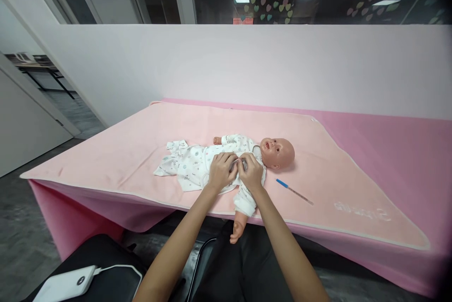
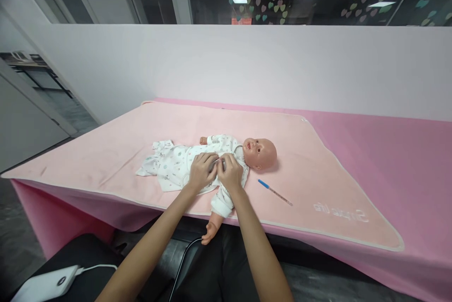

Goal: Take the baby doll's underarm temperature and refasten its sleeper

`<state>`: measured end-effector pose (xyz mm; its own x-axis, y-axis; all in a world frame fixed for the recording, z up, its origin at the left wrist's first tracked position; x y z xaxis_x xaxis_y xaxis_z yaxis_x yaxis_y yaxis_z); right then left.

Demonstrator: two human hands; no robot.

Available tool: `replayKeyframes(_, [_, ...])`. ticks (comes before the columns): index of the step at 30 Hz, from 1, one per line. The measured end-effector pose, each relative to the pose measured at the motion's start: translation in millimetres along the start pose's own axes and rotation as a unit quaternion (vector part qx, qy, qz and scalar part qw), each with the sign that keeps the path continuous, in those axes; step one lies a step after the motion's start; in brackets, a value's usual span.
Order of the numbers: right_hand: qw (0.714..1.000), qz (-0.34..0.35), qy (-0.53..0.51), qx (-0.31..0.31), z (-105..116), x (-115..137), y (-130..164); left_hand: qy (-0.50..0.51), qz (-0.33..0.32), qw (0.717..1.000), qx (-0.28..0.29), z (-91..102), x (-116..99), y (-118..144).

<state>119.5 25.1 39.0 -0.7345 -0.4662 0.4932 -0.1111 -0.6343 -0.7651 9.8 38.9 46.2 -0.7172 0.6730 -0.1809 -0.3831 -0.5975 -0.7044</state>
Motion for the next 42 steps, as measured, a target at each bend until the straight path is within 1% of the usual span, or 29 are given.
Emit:
replayKeyframes(4, [1.000, -0.005, 0.007, -0.006, 0, -2, 1, 0.002, 0.010, 1.000, 0.000, -0.8, 0, 2])
replayKeyframes(13, [1.000, 0.002, 0.012, -0.010, -1, -3, 2, 0.041, -0.003, 0.999, -0.032, 2.0, 0, 6])
replayKeyframes(17, [1.000, 0.004, 0.018, -0.011, -1, -3, 2, 0.058, 0.004, 0.997, -0.048, 3.7, 1, 7])
replayKeyframes(27, [1.000, 0.008, 0.020, -0.006, 0, -2, 2, 0.096, 0.034, 0.993, -0.053, 4.1, 8, 8])
replayKeyframes(32, [0.999, 0.048, 0.022, -0.010, 1, 6, 3, 0.132, 0.049, 0.989, -0.046, 5.3, 12, 7])
replayKeyframes(35, [0.997, 0.066, 0.027, -0.016, 2, 10, 5, 0.134, 0.062, 0.988, -0.043, 6.1, 14, 7])
replayKeyframes(42, [0.995, 0.070, 0.071, 0.008, -4, 12, 7, 0.140, 0.082, 0.985, -0.062, 6.6, 17, 7])
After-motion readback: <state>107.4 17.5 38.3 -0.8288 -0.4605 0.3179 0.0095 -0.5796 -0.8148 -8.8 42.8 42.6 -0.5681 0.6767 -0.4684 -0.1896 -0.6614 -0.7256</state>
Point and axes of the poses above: each hand's wrist, its own y-axis away from the middle knuckle, its own z-axis out of the back of the hand, x = y × z, the point moved 6 cm from there along -y, towards the middle knuckle
